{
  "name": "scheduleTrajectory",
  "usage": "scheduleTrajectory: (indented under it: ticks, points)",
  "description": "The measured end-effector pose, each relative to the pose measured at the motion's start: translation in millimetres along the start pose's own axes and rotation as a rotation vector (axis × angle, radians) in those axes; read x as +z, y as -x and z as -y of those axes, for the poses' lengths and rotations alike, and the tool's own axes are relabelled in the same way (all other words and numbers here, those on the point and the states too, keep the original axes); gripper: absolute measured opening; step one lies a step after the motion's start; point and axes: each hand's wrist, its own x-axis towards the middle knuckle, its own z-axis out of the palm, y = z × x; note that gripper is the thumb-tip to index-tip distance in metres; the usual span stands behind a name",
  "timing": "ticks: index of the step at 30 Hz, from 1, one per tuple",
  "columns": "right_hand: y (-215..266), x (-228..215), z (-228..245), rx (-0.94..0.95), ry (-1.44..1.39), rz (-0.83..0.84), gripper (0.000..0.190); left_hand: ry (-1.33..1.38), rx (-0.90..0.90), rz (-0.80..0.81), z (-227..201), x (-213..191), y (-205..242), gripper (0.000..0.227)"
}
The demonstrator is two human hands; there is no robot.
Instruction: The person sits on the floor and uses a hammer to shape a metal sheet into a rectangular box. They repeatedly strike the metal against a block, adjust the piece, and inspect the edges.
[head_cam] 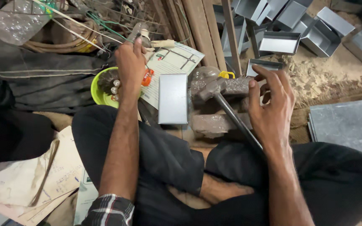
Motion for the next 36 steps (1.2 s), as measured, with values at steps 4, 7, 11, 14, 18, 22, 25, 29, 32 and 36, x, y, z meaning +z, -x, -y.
scheduleTrajectory:
  ticks: [4,7,11,14,18,22,25,29,32,36]
  points:
    - [-1,2,0,-0.023,0.036,0.012,0.023,0.131,-0.179,0.079,10,16,-2,0.043]
    - [-3,3,1,0.062,-0.009,0.042,0.026,0.151,-0.229,0.075,13,20,0,0.042]
    - [-2,4,2,0.024,-0.018,0.031,0.026,0.149,-0.219,0.077,14,21,-1,0.041]
    - [0,5,-2,0.016,-0.031,0.035,0.025,0.194,-0.21,0.079,14,24,-2,0.037]
    - [-2,13,-13,-0.011,-0.003,0.044,0.025,-0.018,-0.216,0.096,12,28,2,0.042]
    - [4,9,-8,0.012,-0.004,0.049,0.025,0.109,-0.251,0.149,13,31,7,0.041]
    - [2,8,-5,-0.022,-0.001,0.042,0.023,0.113,-0.243,0.152,15,32,6,0.039]
    - [1,9,-4,-0.034,0.005,0.039,0.023,0.107,-0.216,0.125,13,33,7,0.04]
    - [2,8,-2,-0.015,0.008,0.049,0.024,0.122,-0.349,0.183,4,28,7,0.039]
    - [1,8,-1,-0.01,-0.014,0.058,0.023,0.1,-0.474,0.218,7,29,9,0.034]
